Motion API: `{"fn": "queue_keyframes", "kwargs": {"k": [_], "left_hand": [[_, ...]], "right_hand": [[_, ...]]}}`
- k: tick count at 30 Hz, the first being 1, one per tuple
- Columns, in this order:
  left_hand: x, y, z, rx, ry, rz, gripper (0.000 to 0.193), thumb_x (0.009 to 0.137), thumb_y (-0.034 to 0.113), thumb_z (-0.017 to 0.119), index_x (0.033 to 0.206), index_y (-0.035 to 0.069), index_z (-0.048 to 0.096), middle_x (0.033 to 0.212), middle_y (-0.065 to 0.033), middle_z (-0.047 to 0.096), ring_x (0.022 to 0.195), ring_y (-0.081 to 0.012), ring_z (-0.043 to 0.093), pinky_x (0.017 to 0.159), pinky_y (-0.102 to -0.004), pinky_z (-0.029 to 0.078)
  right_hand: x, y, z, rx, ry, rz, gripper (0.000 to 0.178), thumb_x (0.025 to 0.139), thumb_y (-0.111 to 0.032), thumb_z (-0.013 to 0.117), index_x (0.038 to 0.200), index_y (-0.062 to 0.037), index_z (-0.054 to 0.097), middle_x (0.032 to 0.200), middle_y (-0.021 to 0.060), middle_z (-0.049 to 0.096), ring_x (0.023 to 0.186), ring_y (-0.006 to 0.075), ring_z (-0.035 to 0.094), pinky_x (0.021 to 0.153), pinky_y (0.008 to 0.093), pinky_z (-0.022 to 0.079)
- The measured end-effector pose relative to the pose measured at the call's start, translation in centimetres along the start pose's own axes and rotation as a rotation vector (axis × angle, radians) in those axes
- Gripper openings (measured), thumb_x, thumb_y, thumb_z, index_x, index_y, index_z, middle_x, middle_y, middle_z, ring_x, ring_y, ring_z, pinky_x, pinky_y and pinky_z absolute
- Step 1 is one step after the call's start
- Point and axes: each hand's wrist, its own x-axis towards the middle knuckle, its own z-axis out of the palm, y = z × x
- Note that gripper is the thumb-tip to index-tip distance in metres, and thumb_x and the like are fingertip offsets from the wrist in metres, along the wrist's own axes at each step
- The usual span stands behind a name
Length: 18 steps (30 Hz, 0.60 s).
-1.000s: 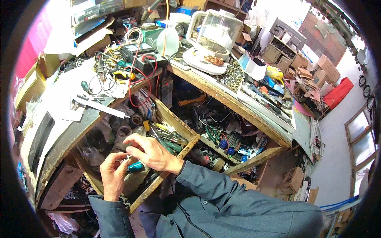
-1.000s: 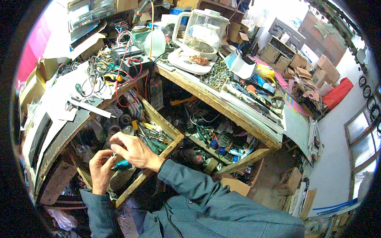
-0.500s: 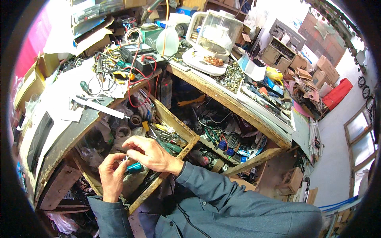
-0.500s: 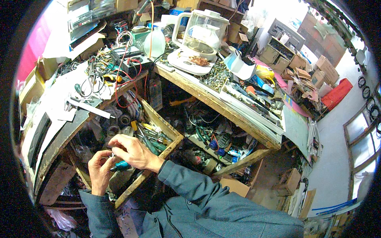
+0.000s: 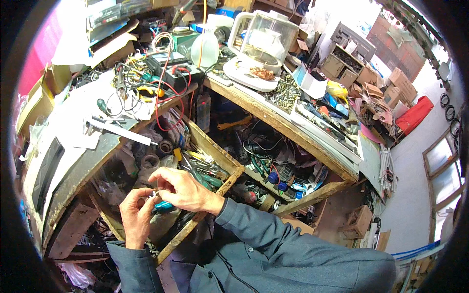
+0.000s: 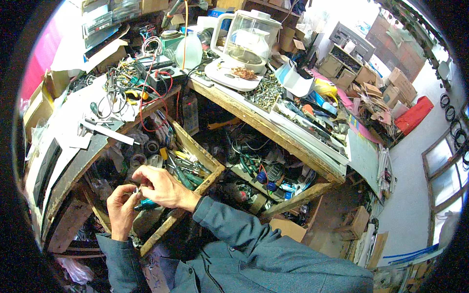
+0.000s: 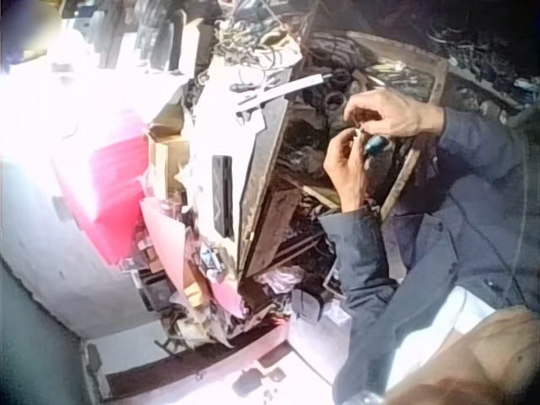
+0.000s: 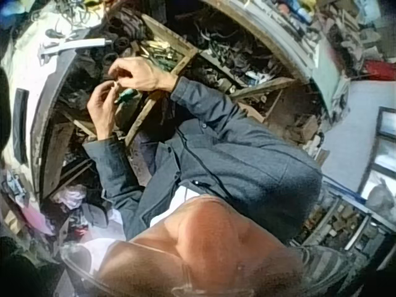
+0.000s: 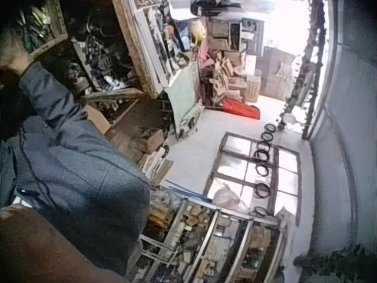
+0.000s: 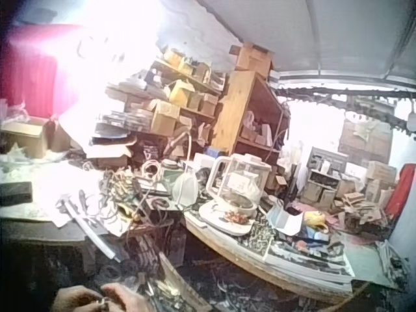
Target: The person repeatedly picks small metallic components from a cluttered workbench, holds them between fingers, and places them into a drawer. The person also reaches for additional parts from a tray and continues the cycle of handling and placing components.
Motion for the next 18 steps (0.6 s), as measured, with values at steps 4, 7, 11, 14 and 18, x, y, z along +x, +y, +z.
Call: {"fn": "queue_keyframes", "kwargs": {"k": [4, 7, 11, 14, 18], "left_hand": [[0.0, 0.1, -0.1, 0.038, -0.002, 0.003, 0.019, 0.086, -0.003, 0.077, 0.104, 0.000, 0.070, 0.093, 0.0001, 0.070, 0.077, -0.0037, 0.061, 0.066, -0.0206, 0.049], [-0.3, 0.1, -0.3, -0.003, 0.005, -0.020, 0.018, 0.086, -0.001, 0.077, 0.104, 0.000, 0.071, 0.092, -0.0004, 0.070, 0.078, -0.0044, 0.062, 0.067, -0.0211, 0.049], [0.1, 0.9, -0.3, 0.260, -0.089, 0.077, 0.014, 0.093, 0.001, 0.071, 0.107, 0.000, 0.069, 0.094, -0.0009, 0.070, 0.082, -0.0076, 0.065, 0.072, -0.0228, 0.053], [-0.1, -0.2, 0.0, 0.032, 0.017, -0.017, 0.020, 0.087, -0.001, 0.077, 0.106, 0.001, 0.071, 0.085, 0.0025, 0.064, 0.070, -0.0026, 0.052, 0.062, -0.0195, 0.043], [-0.3, 0.9, -0.1, 0.138, -0.030, 0.028, 0.021, 0.086, -0.001, 0.078, 0.107, 0.001, 0.072, 0.086, 0.0022, 0.065, 0.069, -0.0023, 0.052, 0.061, -0.0195, 0.043]], "right_hand": [[0.0, -0.6, -0.3, 0.030, -0.032, 0.127, 0.020, 0.097, -0.014, 0.057, 0.109, 0.0019, 0.062, 0.094, 0.0205, 0.070, 0.086, 0.0306, 0.071, 0.075, 0.0396, 0.055], [0.1, -0.3, 0.0, 0.029, -0.021, 0.044, 0.021, 0.098, -0.017, 0.056, 0.108, 0.0013, 0.062, 0.091, 0.0227, 0.069, 0.083, 0.0341, 0.072, 0.073, 0.0406, 0.055], [-0.2, 1.0, 0.2, -0.013, 0.015, 0.094, 0.022, 0.098, -0.017, 0.055, 0.108, 0.0014, 0.063, 0.092, 0.0229, 0.069, 0.084, 0.0353, 0.073, 0.072, 0.0399, 0.056], [0.0, 0.0, 0.1, 0.014, -0.001, -0.002, 0.022, 0.096, -0.016, 0.058, 0.108, 0.0025, 0.063, 0.092, 0.0223, 0.070, 0.086, 0.0353, 0.072, 0.073, 0.0395, 0.056], [0.0, -1.2, -0.6, -0.025, -0.129, 0.262, 0.022, 0.096, -0.013, 0.057, 0.109, 0.0035, 0.062, 0.097, 0.0223, 0.070, 0.088, 0.0301, 0.071, 0.075, 0.0391, 0.055]]}}
